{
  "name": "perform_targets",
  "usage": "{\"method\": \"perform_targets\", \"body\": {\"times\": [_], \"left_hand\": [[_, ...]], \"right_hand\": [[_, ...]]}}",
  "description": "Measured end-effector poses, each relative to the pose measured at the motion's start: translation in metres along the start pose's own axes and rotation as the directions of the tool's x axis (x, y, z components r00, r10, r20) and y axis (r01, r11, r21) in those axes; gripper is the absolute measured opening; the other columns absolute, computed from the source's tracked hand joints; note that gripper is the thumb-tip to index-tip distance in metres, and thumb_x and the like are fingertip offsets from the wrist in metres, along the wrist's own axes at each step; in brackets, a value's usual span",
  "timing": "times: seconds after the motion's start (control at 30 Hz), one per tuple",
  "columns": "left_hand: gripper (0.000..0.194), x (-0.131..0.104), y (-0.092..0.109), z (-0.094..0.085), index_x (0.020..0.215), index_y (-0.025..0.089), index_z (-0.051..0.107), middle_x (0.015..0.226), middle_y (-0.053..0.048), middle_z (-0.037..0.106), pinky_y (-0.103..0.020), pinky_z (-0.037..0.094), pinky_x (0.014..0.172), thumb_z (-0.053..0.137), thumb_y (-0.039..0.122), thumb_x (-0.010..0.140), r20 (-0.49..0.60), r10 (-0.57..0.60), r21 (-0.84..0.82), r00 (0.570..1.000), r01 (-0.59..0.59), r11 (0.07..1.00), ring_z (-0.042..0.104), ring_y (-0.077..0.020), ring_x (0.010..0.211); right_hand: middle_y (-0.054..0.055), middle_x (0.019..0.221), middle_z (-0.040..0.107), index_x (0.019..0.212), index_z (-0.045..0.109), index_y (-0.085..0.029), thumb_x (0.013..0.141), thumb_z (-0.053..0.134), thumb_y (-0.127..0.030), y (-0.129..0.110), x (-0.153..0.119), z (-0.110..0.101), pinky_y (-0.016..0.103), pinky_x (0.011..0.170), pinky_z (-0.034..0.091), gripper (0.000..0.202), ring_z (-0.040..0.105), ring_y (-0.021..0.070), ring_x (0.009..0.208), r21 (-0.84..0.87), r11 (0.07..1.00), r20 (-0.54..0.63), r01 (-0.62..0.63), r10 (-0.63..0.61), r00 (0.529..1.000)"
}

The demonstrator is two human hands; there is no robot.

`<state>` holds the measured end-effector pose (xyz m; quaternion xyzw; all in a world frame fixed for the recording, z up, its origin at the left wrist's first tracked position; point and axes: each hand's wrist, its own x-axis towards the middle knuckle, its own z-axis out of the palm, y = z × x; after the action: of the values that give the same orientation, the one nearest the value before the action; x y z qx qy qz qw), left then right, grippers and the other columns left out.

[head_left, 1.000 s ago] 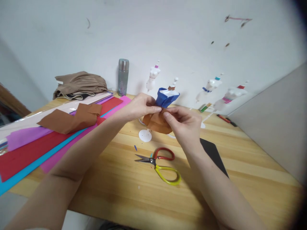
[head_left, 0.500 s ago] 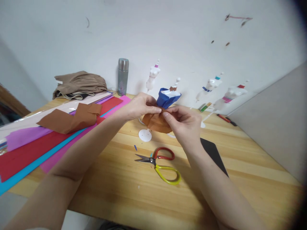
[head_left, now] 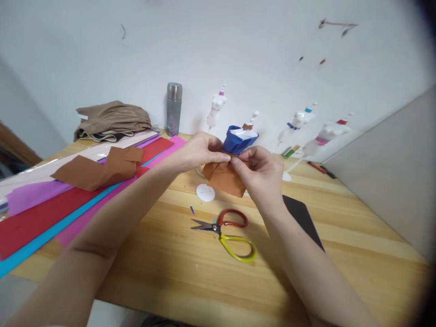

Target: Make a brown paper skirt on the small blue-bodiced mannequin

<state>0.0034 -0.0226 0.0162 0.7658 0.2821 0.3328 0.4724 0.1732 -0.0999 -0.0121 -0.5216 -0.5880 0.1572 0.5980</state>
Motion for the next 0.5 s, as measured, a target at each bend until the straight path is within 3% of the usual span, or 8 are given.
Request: {"method": "perform_targets", "body": {"times": [0.3, 0.5], "left_hand": [[0.019, -0.003, 0.008, 0.0, 0.084, 0.013, 0.076, 0.083, -0.005, 0.076, -0.031, 0.053, 0.078, 0.083, 0.028, 0.075, 0.025, -0.006, 0.061, 1.0, 0.004, 0.998, 0.069, -0.0182, 0.081], [0.014, -0.003, 0.01, 0.003, 0.079, 0.013, 0.074, 0.08, -0.005, 0.074, -0.032, 0.054, 0.077, 0.08, 0.024, 0.077, -0.033, -0.044, 0.084, 0.998, 0.046, 0.995, 0.068, -0.0178, 0.078]], "right_hand": [[-0.001, 0.061, 0.059, 0.071, 0.051, -0.028, 0.072, 0.072, -0.03, -0.001, 0.001, 0.0, 0.034, 0.052, 0.039, 0.022, 0.051, 0.0167, 0.054, -0.001, 1.0, -0.02, -0.03, 0.03, 0.999], [-0.002, 0.062, 0.056, 0.07, 0.046, -0.027, 0.071, 0.075, -0.03, 0.001, 0.002, 0.001, 0.033, 0.053, 0.038, 0.028, 0.05, 0.0149, 0.054, 0.002, 1.0, -0.03, -0.01, 0.011, 1.0]]}}
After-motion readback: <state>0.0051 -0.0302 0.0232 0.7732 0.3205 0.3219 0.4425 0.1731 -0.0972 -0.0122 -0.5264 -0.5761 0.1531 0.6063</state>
